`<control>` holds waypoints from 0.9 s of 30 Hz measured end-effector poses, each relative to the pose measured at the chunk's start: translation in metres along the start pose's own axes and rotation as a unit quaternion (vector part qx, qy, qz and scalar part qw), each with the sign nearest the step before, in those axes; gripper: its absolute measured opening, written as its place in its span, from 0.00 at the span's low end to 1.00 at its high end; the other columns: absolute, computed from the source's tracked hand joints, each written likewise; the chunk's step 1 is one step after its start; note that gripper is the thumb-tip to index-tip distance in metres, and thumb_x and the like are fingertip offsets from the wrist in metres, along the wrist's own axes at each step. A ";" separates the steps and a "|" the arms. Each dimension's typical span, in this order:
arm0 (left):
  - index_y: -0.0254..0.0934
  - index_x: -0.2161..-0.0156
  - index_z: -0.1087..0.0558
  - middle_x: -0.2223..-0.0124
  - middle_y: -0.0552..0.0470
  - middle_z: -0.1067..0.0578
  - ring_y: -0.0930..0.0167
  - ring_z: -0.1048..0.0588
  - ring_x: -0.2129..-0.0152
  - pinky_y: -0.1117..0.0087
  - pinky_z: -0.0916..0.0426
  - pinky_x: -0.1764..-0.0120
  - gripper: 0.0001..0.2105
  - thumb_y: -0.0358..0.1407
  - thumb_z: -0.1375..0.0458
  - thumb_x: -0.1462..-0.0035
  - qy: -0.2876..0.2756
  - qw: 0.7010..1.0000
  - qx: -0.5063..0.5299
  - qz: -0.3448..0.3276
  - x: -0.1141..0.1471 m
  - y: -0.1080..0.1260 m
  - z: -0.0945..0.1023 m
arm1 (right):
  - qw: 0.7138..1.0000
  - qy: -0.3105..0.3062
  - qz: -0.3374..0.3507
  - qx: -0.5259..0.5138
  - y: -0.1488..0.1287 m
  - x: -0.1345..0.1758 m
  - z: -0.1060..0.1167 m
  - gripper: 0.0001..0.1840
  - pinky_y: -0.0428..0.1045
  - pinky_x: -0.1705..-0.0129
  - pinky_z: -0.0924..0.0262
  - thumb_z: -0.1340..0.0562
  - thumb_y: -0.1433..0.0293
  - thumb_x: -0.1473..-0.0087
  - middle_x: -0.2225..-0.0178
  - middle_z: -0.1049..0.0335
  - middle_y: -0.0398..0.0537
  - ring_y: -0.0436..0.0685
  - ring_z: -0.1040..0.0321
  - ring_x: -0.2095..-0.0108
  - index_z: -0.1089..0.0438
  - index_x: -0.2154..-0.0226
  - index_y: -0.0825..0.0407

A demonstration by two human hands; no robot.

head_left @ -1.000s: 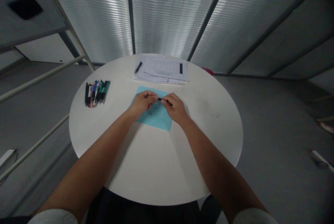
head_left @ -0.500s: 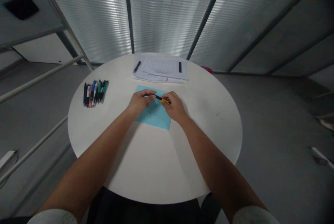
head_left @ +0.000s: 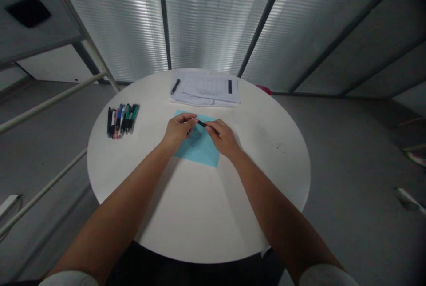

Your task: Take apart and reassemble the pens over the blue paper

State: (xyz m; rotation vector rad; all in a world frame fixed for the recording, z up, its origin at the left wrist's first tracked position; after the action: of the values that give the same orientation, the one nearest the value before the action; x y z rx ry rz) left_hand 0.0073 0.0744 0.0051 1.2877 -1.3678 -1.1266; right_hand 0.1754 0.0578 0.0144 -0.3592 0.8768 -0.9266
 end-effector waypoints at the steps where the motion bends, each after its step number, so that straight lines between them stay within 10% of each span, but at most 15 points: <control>1: 0.33 0.60 0.25 0.79 0.58 0.35 0.79 0.39 0.84 0.77 0.49 0.82 0.17 0.39 0.33 0.55 0.005 1.000 -0.002 -0.001 0.000 0.001 0.000 | 1.000 0.000 -0.001 -0.002 0.000 0.000 -0.001 0.15 0.52 0.55 0.36 0.47 0.61 0.36 0.61 0.29 0.49 0.55 0.32 0.61 0.28 0.56 0.48; 10: 0.34 0.60 0.27 0.63 0.51 0.25 0.80 0.35 0.82 0.76 0.46 0.84 0.17 0.36 0.33 0.58 -0.023 0.998 0.045 -0.021 0.005 0.010 -0.005 | 0.998 0.025 -0.050 -0.013 0.012 0.001 -0.005 0.10 0.51 0.59 0.36 0.40 0.64 0.43 0.61 0.30 0.48 0.55 0.32 0.63 0.32 0.59 0.50; 17: 0.35 0.68 0.28 0.80 0.58 0.35 0.78 0.37 0.85 0.76 0.46 0.83 0.13 0.41 0.34 0.53 -0.001 1.000 0.008 0.002 0.002 0.003 -0.003 | 1.000 0.026 0.003 0.009 0.001 0.000 -0.001 0.10 0.52 0.56 0.36 0.41 0.62 0.40 0.61 0.31 0.49 0.55 0.32 0.61 0.30 0.59 0.49; 27: 0.34 0.62 0.24 0.78 0.57 0.33 0.78 0.36 0.83 0.76 0.44 0.82 0.14 0.37 0.33 0.56 -0.026 0.999 0.038 0.003 0.003 0.005 -0.004 | 0.999 0.011 -0.025 -0.021 0.006 0.002 -0.003 0.15 0.51 0.59 0.37 0.45 0.60 0.38 0.63 0.30 0.48 0.55 0.32 0.63 0.29 0.55 0.48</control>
State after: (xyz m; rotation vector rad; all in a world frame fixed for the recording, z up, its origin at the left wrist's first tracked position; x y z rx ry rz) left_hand 0.0101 0.0712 0.0111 1.3139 -1.4644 -1.1205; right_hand 0.1772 0.0602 0.0083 -0.4086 0.9113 -0.9609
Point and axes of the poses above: each hand's wrist, its own x-axis away from the middle knuckle, its own z-axis out of the back of the hand, y = z × x, the point moved 5 cm from there along -x, towards the middle knuckle
